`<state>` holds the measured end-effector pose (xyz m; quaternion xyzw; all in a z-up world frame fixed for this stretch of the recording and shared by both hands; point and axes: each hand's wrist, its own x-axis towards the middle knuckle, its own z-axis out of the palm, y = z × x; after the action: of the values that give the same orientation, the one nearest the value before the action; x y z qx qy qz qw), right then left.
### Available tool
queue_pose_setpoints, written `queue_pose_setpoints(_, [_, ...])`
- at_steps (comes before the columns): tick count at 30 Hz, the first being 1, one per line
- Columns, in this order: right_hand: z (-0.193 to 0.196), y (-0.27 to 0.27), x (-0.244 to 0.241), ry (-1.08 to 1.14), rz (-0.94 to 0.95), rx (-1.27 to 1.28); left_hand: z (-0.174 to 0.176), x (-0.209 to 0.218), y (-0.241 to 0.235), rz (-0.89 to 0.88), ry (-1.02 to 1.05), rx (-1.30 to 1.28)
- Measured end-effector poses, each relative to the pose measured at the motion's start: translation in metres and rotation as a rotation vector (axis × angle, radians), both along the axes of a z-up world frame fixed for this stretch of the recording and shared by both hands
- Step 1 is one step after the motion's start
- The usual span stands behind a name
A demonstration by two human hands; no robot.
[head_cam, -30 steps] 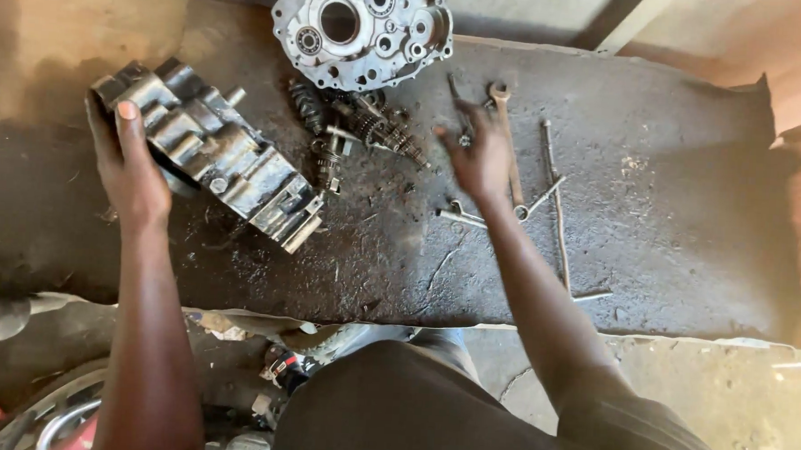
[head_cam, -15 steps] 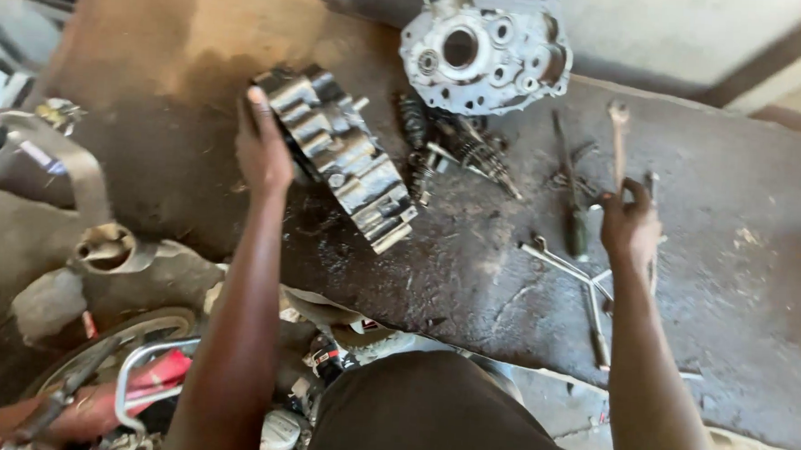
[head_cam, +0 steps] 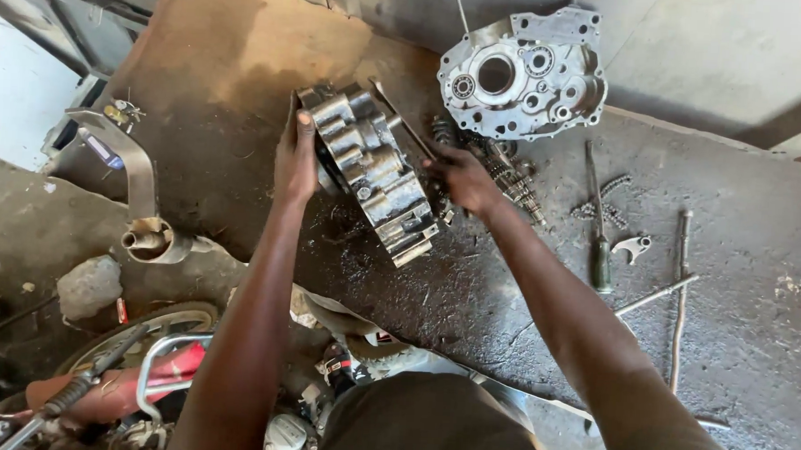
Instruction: Disassembling a motorcycle engine by removing internal gears and shafts from the crankcase
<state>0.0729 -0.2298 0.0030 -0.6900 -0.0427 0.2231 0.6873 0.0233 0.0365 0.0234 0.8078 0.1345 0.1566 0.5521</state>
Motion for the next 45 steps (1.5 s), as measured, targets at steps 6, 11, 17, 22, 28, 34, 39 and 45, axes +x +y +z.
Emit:
queue_pose_setpoints(6, [-0.032,-0.004,0.024,-0.074,0.043,0.018,-0.002,0.001,-0.001,-0.044,-0.045,0.027])
queue_pose_setpoints(11, [-0.003,0.0,0.008,-0.072,-0.018,0.009,-0.006,0.003,0.002,-0.043,-0.03,0.06])
queue_pose_setpoints(17, [-0.001,-0.005,0.008,-0.108,-0.001,-0.041,-0.007,0.002,-0.004,-0.004,-0.044,0.056])
queue_pose_setpoints(22, [0.016,-0.008,0.004,-0.052,-0.045,0.023,-0.016,0.005,0.001,0.005,-0.033,0.054])
queue_pose_setpoints(28, [0.026,-0.014,0.004,-0.053,-0.004,0.004,-0.007,0.002,-0.006,0.014,-0.048,0.053])
queue_pose_setpoints(34, [0.038,-0.007,-0.007,-0.18,0.014,-0.338,0.005,0.002,-0.007,0.019,-0.004,0.056])
queue_pose_setpoints(39, [0.087,-0.018,-0.024,-0.168,0.087,-0.322,-0.002,0.01,0.0,0.028,0.067,0.079])
queue_pose_setpoints(45, [0.086,0.028,-0.076,-0.636,-0.169,-0.07,0.001,0.011,0.007,-0.03,0.114,0.034])
